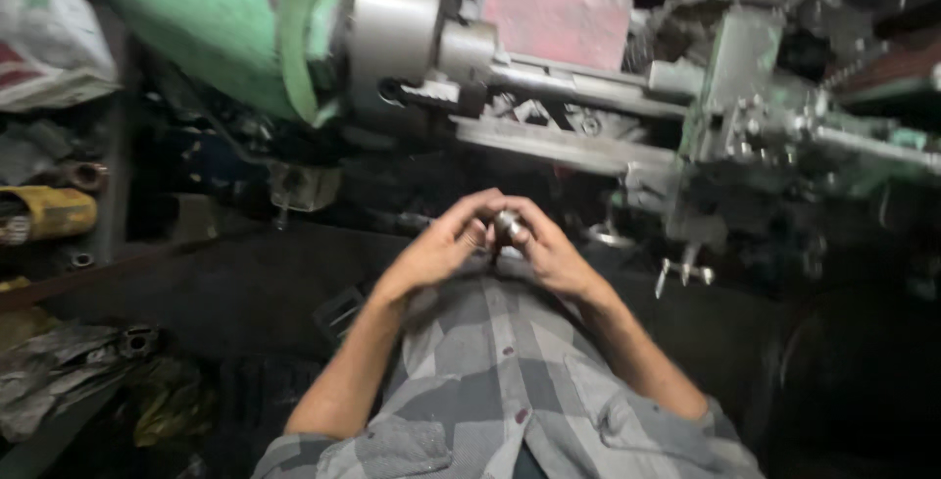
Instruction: The person works at a metal lathe, turning the handwheel and moving the carriage to position a cylindrical workpiece in the chuck. They remove a small metal part, handle and turn it over in their hands, wipe it with a cloth, and reposition it on the machine while adjusting the lathe controls.
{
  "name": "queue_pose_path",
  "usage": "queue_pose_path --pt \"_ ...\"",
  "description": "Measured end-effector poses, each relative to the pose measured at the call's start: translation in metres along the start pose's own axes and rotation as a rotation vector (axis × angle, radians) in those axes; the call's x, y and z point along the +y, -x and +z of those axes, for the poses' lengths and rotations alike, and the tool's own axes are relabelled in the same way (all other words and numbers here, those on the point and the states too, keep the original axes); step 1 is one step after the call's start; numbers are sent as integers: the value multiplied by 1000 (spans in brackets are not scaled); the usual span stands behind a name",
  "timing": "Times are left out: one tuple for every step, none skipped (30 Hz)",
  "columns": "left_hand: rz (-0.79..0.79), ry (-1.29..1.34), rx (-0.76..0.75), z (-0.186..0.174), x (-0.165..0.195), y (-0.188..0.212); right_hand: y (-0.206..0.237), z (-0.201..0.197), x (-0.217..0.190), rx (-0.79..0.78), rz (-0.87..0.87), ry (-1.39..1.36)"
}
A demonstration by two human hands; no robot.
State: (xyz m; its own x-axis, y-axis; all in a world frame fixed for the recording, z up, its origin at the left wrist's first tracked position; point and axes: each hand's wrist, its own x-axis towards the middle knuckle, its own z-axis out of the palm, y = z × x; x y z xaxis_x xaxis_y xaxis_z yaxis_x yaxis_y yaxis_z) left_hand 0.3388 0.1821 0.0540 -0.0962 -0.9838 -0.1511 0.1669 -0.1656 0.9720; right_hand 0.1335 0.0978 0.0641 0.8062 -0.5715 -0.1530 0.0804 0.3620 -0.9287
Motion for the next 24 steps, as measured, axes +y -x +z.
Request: queue_pose_path --pt "-50 40 1 5 -7 0 -2 4 -3 24 -19 140" --pt "-98 79 6 9 -13 1 -4 9 -7 45 -43 278" --pt "-7 144 23 11 -19 2 -5 12 -11 56 -13 293" --pt "86 204 43 13 -24 4 -7 15 -14 60 15 308" --pt "50 185 84 13 -30 4 -6 19 -16 43 36 217" --pt "12 169 125 11 -36 2 -4 21 -17 25 61 128" --pt "-29 162 165 11 -41 3 -4 23 -15 -5 82 90" --pt "-28 174 137 11 -46 5 -1 23 -13 -30 114 52" --pt "-28 188 105 10 -51 5 0 21 -9 -50 148 16" --pt "-30 202 69 10 -54 6 2 18 -4 -46 171 60" --pt "-3 210 32 11 -56 6 3 12 1 -36 195 106" --pt "25 215 -9 11 -57 7 3 7 7 -25 213 152" --pt "53 215 -52 11 -55 8 4 2 13 -22 239 128" --pt "71 173 -65 11 -53 10 5 -3 19 -17 268 106" --pt "90 132 -78 12 -48 11 5 -6 25 -12 297 85" --pt "105 87 -91 12 -43 13 2 -7 33 5 252 78" --pt "86 23 -76 13 -38 16 2 -6 39 27 210 66" --pt "62 -36 -62 15 -32 18 3 -5 43 51 174 54" --pt "36 -91 -48 18 -28 21 4 -3 47 41 142 65" --pt "29 -84 -30 22 -24 24 6 -1 49 33 113 74" --pt "20 -78 -14 25 -22 25 8 2 50 28 83 82" --pt "13 -74 -1 28 -21 26 9 4 50 28 86 92" --pt "33 -76 15 29 -21 28 10 6 49 27 88 104" --pt "53 -79 32 31 -22 28 11 8 48 26 90 115"
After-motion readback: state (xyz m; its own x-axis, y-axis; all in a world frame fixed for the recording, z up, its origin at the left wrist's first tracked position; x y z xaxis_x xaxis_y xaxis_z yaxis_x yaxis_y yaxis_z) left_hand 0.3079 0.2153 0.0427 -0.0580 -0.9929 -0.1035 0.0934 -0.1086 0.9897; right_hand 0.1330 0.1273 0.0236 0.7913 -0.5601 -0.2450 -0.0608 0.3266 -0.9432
